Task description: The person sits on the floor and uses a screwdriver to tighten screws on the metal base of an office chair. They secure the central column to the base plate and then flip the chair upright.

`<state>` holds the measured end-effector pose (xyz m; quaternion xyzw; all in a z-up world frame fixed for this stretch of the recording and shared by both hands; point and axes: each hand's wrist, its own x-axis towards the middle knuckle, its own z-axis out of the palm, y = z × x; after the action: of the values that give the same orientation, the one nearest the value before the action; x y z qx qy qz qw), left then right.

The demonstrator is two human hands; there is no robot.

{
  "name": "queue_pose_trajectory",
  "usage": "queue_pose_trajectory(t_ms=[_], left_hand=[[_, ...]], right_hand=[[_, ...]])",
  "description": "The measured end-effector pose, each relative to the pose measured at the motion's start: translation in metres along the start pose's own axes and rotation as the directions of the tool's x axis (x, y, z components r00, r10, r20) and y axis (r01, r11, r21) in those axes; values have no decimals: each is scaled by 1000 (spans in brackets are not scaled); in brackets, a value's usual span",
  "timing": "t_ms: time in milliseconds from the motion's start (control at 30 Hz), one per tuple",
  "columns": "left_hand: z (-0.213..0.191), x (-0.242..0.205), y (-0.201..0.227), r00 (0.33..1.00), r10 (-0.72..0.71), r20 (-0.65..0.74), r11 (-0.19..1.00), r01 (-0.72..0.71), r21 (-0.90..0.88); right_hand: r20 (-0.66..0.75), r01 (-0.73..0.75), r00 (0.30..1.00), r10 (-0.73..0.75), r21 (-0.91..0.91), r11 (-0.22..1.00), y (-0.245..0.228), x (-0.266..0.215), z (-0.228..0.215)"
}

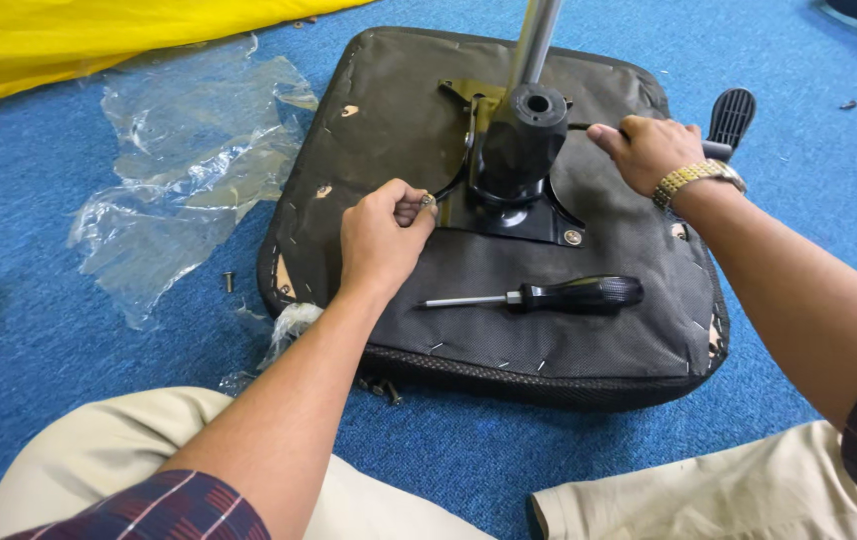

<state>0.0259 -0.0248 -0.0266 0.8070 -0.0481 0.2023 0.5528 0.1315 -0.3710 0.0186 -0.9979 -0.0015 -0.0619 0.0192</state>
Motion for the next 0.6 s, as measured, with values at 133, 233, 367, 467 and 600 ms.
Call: queue_pose_trajectory(t_ms=[133,233,367,467,600], left_hand=[[3,0,-2,1000,20,5,1000,-20,8],[4,1,-4,1000,30,-2,1000,-30,0],[4,1,-6,1000,22,1,1000,-22,-4],[5,1,-5,1000,25,3,1000,-25,5],[3,1,-2,1000,13,8,999,-14,30]], right_hand=[[-143,80,987,-74,32,996,8,7,18],[-189,116,976,-107,35,993,13,10,26],[-210,120,972,-105,57,991,15,10,31],[-212,125,971,-110,58,990,16,13,31],[-210,127,972,-103,104,986,17,17,29]])
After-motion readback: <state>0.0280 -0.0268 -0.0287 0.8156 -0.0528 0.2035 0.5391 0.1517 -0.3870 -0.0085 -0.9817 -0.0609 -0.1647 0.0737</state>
